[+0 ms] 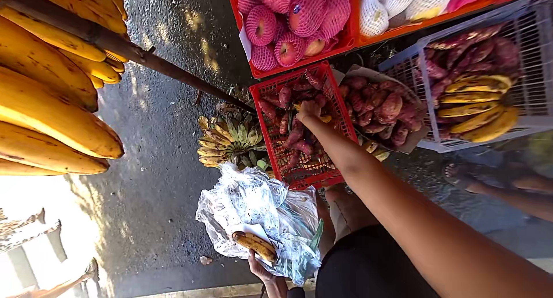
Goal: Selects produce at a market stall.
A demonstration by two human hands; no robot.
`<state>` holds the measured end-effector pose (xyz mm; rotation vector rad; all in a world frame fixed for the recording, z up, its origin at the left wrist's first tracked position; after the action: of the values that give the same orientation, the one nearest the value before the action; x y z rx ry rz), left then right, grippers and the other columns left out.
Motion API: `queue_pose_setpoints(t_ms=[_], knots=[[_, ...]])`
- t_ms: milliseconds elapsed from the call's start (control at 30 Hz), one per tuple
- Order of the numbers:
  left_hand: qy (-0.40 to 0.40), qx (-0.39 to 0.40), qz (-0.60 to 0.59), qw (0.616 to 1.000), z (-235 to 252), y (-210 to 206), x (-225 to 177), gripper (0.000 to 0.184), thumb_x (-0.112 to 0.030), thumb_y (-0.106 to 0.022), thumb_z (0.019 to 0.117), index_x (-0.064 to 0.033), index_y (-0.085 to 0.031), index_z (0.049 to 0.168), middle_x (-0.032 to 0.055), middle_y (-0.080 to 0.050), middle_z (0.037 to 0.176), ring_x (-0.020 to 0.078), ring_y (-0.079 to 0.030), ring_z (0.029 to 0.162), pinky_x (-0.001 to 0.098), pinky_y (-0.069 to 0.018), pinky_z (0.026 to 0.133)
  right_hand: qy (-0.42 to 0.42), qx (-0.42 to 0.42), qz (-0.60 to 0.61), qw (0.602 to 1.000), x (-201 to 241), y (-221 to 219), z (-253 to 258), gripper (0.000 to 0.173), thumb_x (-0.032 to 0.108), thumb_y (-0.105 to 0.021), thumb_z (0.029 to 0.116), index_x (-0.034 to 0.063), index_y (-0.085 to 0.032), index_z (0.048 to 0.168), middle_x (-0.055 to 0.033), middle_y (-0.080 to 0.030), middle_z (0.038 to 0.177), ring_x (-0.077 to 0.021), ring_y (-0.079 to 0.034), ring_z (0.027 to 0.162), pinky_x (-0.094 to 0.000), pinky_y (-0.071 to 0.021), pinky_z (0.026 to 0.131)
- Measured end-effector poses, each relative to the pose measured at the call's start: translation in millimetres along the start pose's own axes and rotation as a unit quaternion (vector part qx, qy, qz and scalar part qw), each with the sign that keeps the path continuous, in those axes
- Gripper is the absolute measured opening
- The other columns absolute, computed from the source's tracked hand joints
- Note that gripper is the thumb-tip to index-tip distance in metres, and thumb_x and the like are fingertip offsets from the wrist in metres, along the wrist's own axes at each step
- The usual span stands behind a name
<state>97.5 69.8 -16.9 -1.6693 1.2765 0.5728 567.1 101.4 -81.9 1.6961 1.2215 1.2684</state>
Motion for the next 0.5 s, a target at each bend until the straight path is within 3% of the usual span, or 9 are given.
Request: queue_pose_setpoints(t_ms=[33,67,133,233,333,500], knots=[[-0.003,-0.008,0.004,1.000,-1,1,0,0.037,-0.048,-0.076,0.0831,-0.0179,-0.074,0.105,0.0000,-0.078,0.095,0.0090,-0.076,0.087,0.0304,-0.0634,0.075,0.000,0.050,-0.066,0.997,-8,-45,18,0.036,0.005,-0.068,0.0871,-0.0058,-0.066,0.121,-0.0292,-0.062,0.128,-0.0457,-0.064,0.114,-0.0633,-0.0513,0.093],[-0.005,-0.008,0.009,1.000,-2,6,0,0.037,-0.049,-0.075,0.0834,-0.0189,-0.075,0.106,-0.0008,-0.078,0.095,0.0078,-0.075,0.087,0.0293,-0.0635,0.074,0.005,0.152,-0.107,0.982,-15,-76,35,0.052,0.011,-0.073,0.0870,-0.0034,-0.059,0.135,-0.0301,-0.056,0.138,-0.0456,-0.061,0.120,-0.0624,-0.0517,0.093],[-0.004,-0.006,0.013,1.000,-5,17,0,0.039,-0.052,-0.074,0.0837,-0.0204,-0.074,0.106,-0.0017,-0.078,0.095,0.0070,-0.075,0.087,0.0289,-0.0634,0.074,0.031,0.241,-0.118,0.963,-27,-95,47,0.066,0.016,-0.076,0.0854,0.0005,-0.052,0.144,-0.0309,-0.056,0.140,-0.0488,-0.059,0.124,-0.0663,-0.0491,0.093],[-0.004,-0.028,-0.002,1.000,-9,23,-2,0.040,-0.052,-0.076,0.0818,-0.0198,-0.075,0.106,-0.0016,-0.078,0.095,0.0073,-0.075,0.087,0.0288,-0.0635,0.074,0.047,0.245,-0.135,0.959,-37,-87,40,0.065,0.007,-0.068,0.0879,0.0081,-0.050,0.150,-0.0279,-0.057,0.141,-0.0495,-0.059,0.123,-0.0673,-0.0478,0.094],[-0.009,-0.029,-0.029,0.999,-12,26,-1,0.040,-0.049,-0.076,0.0825,-0.0173,-0.075,0.107,0.0002,-0.078,0.096,0.0094,-0.076,0.088,0.0301,-0.0637,0.075,0.046,0.218,-0.150,0.963,-43,-94,33,0.071,-0.003,-0.059,0.0915,0.0122,-0.038,0.157,-0.0296,-0.053,0.145,-0.0519,-0.060,0.120,-0.0639,-0.0512,0.090],[-0.018,-0.023,-0.041,0.999,-25,48,7,0.041,-0.050,-0.071,0.0882,-0.0176,-0.073,0.113,0.0017,-0.078,0.101,0.0108,-0.075,0.092,0.0323,-0.0632,0.079,0.035,0.206,-0.157,0.965,-40,-103,38,0.071,-0.002,-0.059,0.0919,0.0125,-0.037,0.158,-0.0259,-0.046,0.154,-0.0495,-0.058,0.126,-0.0639,-0.0494,0.094]])
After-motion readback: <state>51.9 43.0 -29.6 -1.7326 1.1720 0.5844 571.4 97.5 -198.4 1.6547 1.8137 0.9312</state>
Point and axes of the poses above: each hand's wrist, its own z-axis towards the middle knuckle, its own y-axis out of the back of the hand, x = y × z, the point moved 6 cm from there along z, towards the middle knuckle
